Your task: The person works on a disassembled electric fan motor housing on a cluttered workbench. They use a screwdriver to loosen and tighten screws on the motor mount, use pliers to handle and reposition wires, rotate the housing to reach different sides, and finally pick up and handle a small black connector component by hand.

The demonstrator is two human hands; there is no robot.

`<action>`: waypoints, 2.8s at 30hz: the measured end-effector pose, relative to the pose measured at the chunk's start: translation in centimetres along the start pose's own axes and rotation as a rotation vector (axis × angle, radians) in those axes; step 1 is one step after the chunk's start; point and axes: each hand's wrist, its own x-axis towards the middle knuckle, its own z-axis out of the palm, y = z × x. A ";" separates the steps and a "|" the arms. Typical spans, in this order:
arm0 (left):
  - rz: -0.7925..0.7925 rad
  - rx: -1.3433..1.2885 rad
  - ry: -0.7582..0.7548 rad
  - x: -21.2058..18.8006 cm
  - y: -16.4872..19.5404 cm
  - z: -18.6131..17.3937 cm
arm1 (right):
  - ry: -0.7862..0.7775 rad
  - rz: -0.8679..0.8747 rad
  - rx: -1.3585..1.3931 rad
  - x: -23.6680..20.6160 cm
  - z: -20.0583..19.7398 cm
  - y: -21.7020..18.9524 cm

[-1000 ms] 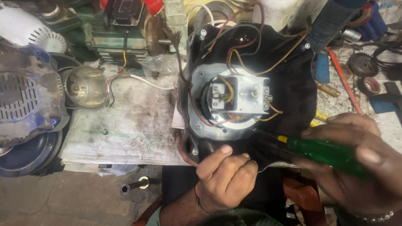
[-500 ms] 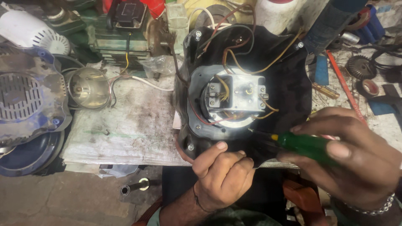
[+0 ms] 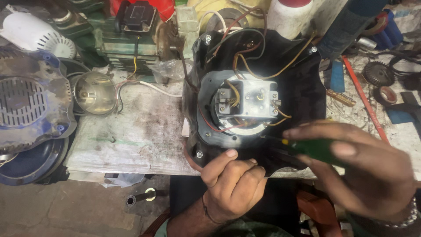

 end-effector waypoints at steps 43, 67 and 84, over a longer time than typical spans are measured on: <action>-0.116 -0.090 0.059 3.9 -3.3 -1.6 | 0.049 0.116 -0.178 2.8 1.4 5.1; 0.253 -0.091 0.185 5.9 -3.5 -1.7 | 0.050 0.088 -0.196 3.9 2.1 4.7; 0.224 0.016 0.163 5.0 -4.1 -2.3 | 0.066 0.027 -0.209 3.9 2.0 4.2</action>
